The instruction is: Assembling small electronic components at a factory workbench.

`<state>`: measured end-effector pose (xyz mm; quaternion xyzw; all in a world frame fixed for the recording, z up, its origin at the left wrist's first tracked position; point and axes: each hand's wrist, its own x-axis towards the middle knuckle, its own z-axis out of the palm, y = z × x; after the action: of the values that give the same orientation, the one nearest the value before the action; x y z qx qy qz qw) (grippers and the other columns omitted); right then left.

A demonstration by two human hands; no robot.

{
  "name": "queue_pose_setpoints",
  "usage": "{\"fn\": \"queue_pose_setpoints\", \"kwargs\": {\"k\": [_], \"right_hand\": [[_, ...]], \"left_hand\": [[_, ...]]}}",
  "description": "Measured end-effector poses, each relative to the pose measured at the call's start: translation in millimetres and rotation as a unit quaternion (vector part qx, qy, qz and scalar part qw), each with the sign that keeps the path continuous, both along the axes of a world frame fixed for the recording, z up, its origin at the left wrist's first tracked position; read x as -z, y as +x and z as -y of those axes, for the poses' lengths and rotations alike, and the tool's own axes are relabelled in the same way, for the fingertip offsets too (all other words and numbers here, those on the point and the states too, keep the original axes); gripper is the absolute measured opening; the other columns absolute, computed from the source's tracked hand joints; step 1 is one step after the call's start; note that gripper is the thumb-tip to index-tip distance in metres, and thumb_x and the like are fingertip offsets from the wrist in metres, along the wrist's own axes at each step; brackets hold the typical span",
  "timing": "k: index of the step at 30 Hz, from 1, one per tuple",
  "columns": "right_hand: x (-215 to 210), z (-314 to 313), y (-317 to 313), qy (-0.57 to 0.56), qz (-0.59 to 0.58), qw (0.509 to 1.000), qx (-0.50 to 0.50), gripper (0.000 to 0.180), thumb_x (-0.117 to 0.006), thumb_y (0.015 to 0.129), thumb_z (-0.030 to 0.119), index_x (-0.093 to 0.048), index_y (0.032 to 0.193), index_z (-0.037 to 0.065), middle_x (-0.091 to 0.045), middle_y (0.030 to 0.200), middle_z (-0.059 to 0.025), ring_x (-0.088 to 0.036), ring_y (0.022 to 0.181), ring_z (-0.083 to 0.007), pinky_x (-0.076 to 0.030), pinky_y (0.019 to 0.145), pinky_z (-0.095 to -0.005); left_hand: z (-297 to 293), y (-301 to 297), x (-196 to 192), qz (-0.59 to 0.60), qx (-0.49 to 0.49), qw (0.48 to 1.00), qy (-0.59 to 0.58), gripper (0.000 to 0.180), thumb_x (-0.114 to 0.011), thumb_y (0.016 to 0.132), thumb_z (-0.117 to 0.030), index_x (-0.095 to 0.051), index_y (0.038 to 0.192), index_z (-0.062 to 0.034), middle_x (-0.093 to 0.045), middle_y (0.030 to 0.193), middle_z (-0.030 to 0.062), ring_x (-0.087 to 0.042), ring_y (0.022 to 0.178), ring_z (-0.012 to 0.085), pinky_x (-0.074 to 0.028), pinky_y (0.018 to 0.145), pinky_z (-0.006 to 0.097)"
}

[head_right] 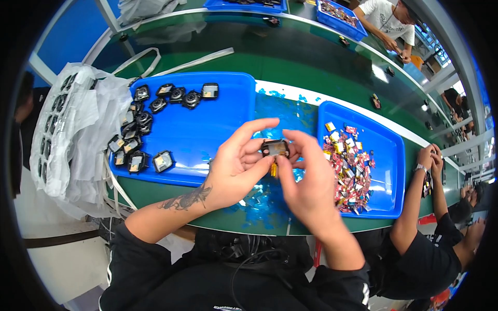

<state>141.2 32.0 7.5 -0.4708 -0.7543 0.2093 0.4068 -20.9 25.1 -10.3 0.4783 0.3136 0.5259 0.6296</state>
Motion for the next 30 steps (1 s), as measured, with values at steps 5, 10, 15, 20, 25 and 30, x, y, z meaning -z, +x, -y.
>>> {"fn": "queue_pose_setpoints", "kwargs": {"k": [5,10,15,20,25,30], "right_hand": [[-14,-133,29,-0.044,0.092,0.993,-0.052,0.042,-0.070,0.082,0.010,-0.056,0.120,0.001,-0.066,0.073,-0.0073,-0.063,0.066,-0.0134,-0.050,0.063,-0.0297],[17,-245,18,-0.237,0.030,0.969,0.057,0.052,-0.088,0.063,0.014,-0.062,0.104,-0.003,-0.067,0.089,-0.0128,-0.065,0.077,-0.0179,-0.051,0.064,-0.0310],[36,-246,23,-0.154,0.220,0.959,0.095,0.047,-0.083,0.071,0.023,-0.063,0.109,0.003,-0.069,0.091,-0.0120,-0.067,0.083,-0.0235,-0.051,0.074,-0.0341],[19,-230,41,-0.010,0.197,0.968,0.153,0.027,-0.067,0.080,0.014,-0.066,0.105,0.004,-0.069,0.098,-0.0171,-0.065,0.096,-0.0343,-0.051,0.084,-0.0418],[-2,-149,-5,-0.066,0.145,0.981,-0.112,0.037,-0.062,0.090,0.033,-0.069,0.104,-0.001,-0.070,0.093,-0.0205,-0.069,0.088,-0.0324,-0.053,0.079,-0.0403],[-6,-109,-21,-0.351,-0.006,0.916,-0.194,0.037,-0.050,0.101,0.033,-0.066,0.106,0.000,-0.066,0.084,-0.0053,-0.062,0.070,-0.0107,-0.052,0.062,-0.0254]], "left_hand": [[-44,-42,-2,-0.579,-0.209,0.719,0.322,0.052,-0.057,0.092,-0.011,-0.041,0.141,-0.0059,-0.047,0.139,0.0251,-0.052,0.123,0.0373,-0.042,0.103,0.045],[-49,-57,33,-0.726,-0.216,0.621,0.204,0.065,-0.058,0.093,-0.025,-0.030,0.146,0.0003,-0.033,0.149,0.0264,-0.026,0.142,0.0373,-0.025,0.114,0.054],[-48,-52,35,-0.745,-0.218,0.604,0.181,0.066,-0.058,0.092,-0.031,-0.033,0.144,0.0034,-0.040,0.144,0.0245,-0.030,0.140,0.0350,-0.022,0.113,0.057],[-45,-53,21,-0.744,-0.225,0.591,0.215,0.041,-0.064,0.084,-0.015,-0.055,0.120,-0.0002,-0.063,0.108,0.0133,-0.050,0.116,0.0286,-0.026,0.111,0.058],[-52,-51,14,-0.626,-0.252,0.638,0.370,0.028,-0.068,0.077,-0.002,-0.064,0.105,-0.0042,-0.066,0.088,0.0084,-0.059,0.098,0.0259,-0.036,0.107,0.052],[-47,-42,-1,-0.519,-0.221,0.632,0.531,0.028,-0.066,0.073,-0.002,-0.069,0.101,-0.0020,-0.066,0.089,0.0091,-0.062,0.098,0.0264,-0.048,0.097,0.047]]}}
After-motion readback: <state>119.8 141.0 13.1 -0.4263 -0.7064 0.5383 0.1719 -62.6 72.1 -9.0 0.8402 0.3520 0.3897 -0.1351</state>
